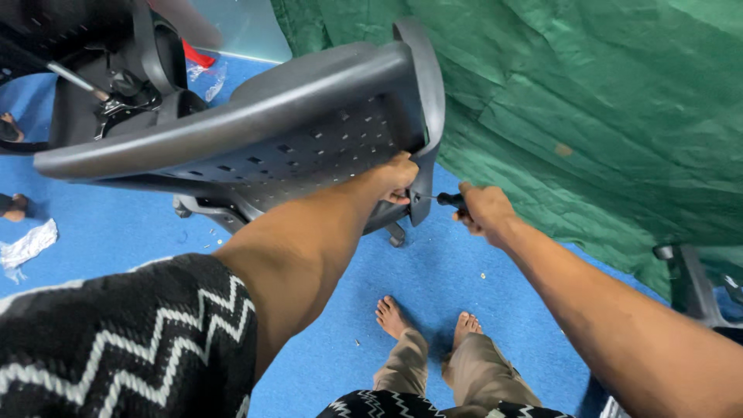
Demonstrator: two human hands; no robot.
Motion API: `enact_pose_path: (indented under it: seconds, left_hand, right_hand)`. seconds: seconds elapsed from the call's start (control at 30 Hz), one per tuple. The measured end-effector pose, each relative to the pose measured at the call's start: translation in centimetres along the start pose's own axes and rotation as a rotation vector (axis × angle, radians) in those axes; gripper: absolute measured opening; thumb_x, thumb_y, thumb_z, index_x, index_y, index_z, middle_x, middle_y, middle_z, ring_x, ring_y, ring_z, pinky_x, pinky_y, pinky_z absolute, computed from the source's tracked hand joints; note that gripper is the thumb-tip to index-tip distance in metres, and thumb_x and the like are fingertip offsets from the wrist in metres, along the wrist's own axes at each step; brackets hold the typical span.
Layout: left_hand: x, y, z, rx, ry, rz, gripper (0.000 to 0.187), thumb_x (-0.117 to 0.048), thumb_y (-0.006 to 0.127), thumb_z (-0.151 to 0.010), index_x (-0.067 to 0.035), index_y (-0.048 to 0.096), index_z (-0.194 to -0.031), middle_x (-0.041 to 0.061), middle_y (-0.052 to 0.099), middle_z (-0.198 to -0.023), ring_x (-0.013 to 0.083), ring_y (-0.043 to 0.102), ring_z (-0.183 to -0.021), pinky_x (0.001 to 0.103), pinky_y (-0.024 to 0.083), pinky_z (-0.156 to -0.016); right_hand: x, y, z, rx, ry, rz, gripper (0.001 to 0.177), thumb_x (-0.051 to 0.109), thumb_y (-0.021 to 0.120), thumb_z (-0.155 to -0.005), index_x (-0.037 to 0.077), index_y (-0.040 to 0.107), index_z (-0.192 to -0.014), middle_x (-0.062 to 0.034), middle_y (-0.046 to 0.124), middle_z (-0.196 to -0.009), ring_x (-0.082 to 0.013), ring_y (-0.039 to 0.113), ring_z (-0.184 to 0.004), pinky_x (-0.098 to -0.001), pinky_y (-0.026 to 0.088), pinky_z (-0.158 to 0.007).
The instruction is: The person uses a screwdriver to tighten screws on the back of a black office chair, securing the backrest to the seat frame. The person holds the chair steady with one hand while turning the screwdriver with the other.
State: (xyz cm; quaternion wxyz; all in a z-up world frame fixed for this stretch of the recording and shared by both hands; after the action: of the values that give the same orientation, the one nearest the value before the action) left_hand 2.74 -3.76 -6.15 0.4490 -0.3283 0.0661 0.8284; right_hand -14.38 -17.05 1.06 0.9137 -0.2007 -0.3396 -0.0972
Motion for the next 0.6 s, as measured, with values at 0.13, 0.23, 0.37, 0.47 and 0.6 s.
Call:
enact_pose_path:
  seconds: [0.13,0.23,0.37,0.47,0.6]
  left_hand:
    - [-0.2,0.6,0.6,-0.038,-0.007,-0.054,0.075,-0.018,0.045,-0.091,-0.037,0.022,-0.160,0.005,0.050,-0.078,0.0163,0.052,-0.064,0.045,0.062,-0.067]
    - [-0.4,0.6,1.1,-0.037,0.042,-0.082,0.070,-0.021,0.047,-0.091,-0.036,0.028,-0.157,0.006,0.055,-0.084,0.0185,0.056,-0.069,0.044,0.062,-0.064]
    - [-0.7,-0.2,1.3,-0.050,0.120,-0.204,0.064,-0.024,0.048,-0.092,-0.031,0.036,-0.154,0.012,0.064,-0.098,0.0234,0.065,-0.078,0.043,0.062,-0.062]
    - [-0.9,-1.0,1.7,-0.079,0.203,-0.306,0.063,-0.027,0.049,-0.093,-0.027,0.036,-0.154,0.015,0.069,-0.109,0.0280,0.068,-0.084,0.045,0.060,-0.061]
    - [-2.2,-1.2,2.3,-0.095,0.307,-0.363,0.066,-0.020,0.052,-0.089,-0.016,0.036,-0.152,0.016,0.063,-0.127,0.0322,0.073,-0.092,0.043,0.064,-0.064]
  right_hand:
    - [3.7,0.3,3.2,-0.052,-0.428,0.622,0.040,0.043,0.057,-0.093,0.010,0.072,-0.109,-0.0194,0.077,-0.083,-0.0289,0.071,-0.073,-0.0428,0.054,-0.072]
    - [4.5,1.4,5.1,-0.082,-0.441,0.722,0.039,0.042,0.061,-0.091,0.011,0.071,-0.114,-0.0177,0.073,-0.084,-0.0335,0.072,-0.081,-0.0464,0.055,-0.077]
    - [4.7,1.9,5.2,-0.098,-0.395,0.670,0.037,0.043,0.061,-0.091,0.011,0.072,-0.106,-0.0124,0.076,-0.079,-0.0267,0.072,-0.075,-0.0428,0.054,-0.073]
    - [4.6,1.4,3.9,-0.060,-0.339,0.581,0.039,0.043,0.060,-0.093,0.007,0.074,-0.097,-0.0102,0.076,-0.074,-0.0201,0.064,-0.064,-0.0385,0.050,-0.063]
    - [5.0,0.4,2.5,0.039,-0.230,0.432,0.034,0.039,0.058,-0.089,0.011,0.075,-0.097,-0.0087,0.073,-0.070,-0.0144,0.048,-0.050,-0.0332,0.040,-0.048]
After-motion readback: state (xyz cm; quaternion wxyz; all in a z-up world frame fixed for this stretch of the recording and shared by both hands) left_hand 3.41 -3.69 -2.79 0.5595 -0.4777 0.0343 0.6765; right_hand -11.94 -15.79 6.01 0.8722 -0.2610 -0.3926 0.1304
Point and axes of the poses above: each hand's wrist, its own z-axis away from the middle knuckle, its own y-axis out of the palm, x = y × z, the point moved 7 cm from there along -z, towards the middle knuckle
